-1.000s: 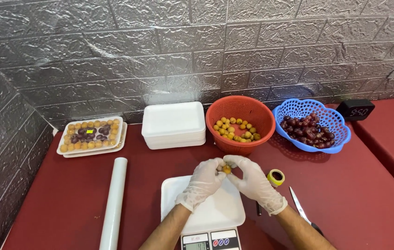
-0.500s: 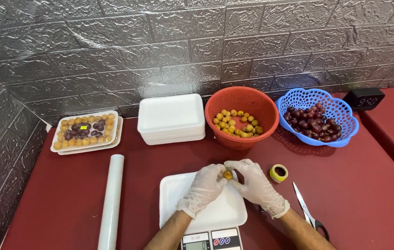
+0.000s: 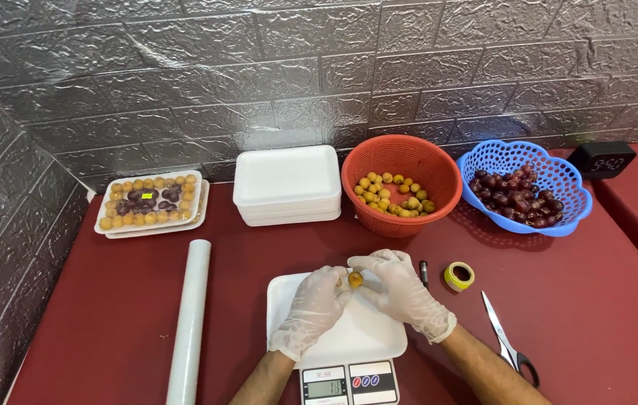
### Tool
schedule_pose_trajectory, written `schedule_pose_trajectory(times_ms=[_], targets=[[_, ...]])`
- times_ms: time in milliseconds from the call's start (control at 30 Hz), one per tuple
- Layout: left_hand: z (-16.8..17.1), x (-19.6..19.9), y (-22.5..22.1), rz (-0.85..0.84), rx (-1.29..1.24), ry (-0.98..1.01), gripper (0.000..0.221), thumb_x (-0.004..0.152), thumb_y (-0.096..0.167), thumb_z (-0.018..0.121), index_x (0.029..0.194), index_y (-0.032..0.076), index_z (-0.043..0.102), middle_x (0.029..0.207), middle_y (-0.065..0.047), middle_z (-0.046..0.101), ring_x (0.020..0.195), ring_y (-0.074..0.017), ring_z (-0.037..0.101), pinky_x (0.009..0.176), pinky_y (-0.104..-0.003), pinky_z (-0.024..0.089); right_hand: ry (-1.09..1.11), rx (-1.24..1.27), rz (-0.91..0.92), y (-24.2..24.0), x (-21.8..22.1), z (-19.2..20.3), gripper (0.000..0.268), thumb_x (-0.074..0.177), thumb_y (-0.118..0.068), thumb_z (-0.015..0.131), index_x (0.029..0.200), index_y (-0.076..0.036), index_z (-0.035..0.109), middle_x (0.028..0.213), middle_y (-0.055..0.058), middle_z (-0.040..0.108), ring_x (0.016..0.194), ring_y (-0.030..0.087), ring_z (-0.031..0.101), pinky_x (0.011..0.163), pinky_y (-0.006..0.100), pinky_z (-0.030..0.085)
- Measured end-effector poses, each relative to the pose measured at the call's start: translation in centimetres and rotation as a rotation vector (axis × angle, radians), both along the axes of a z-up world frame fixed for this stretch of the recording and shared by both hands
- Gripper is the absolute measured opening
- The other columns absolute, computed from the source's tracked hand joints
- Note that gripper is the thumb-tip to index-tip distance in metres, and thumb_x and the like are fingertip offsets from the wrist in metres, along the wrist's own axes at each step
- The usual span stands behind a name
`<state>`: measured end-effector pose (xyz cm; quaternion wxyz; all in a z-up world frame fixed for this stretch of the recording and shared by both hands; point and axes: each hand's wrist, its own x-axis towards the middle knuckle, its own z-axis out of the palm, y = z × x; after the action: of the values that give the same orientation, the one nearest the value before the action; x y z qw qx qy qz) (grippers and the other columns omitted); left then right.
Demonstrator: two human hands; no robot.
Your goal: A person wearing gloves picks individual fruits from a basket and carefully places them onto a white tray on a digital scale to weigh them.
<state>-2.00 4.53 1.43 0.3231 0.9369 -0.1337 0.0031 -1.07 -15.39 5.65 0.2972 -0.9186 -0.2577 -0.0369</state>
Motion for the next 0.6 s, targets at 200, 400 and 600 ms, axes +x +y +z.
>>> schedule_pose_trajectory(times_ms=[200,400,600], targets=[[-1.1,0.1,0.2,0.017,-0.030,-0.007,0.040,0.086,0.019,0.062,0.126,0.017,0.068,0.090,-0.003,0.063,0.087,-0.0282,0.064,0.081,-0.043,0.052,0.013,-0.046,0.004,0.4,0.1,-0.4,0.048,0.084,-0.026,0.074,0.131,-0.023,0.064,0.111,-0.007,0.075,0.114,0.020,0.058,0.108,0.041,0.028],[-1.3,0.1,0.3,0.011,-0.002,0.017,0.046,0.087,0.022,0.066,0.133,0.017,0.064,0.098,-0.004,0.065,0.096,-0.0285,0.064,0.088,-0.043,0.051,0.031,-0.070,-0.002,0.4,-0.1,-0.6,0.052,0.085,-0.024,0.074,0.135,-0.024,0.061,0.115,-0.005,0.075,0.117,0.022,0.056,0.110,0.041,0.028],[1.7,-1.1,0.7,-0.004,-0.002,-0.007,0.018,0.086,0.016,0.056,0.102,0.016,0.063,0.081,-0.004,0.056,0.077,-0.0272,0.058,0.072,-0.043,0.048,-0.055,-0.033,0.027,-0.3,-0.6,0.3,0.052,0.083,-0.026,0.076,0.133,-0.024,0.062,0.127,-0.006,0.070,0.116,0.023,0.058,0.103,0.046,0.036]])
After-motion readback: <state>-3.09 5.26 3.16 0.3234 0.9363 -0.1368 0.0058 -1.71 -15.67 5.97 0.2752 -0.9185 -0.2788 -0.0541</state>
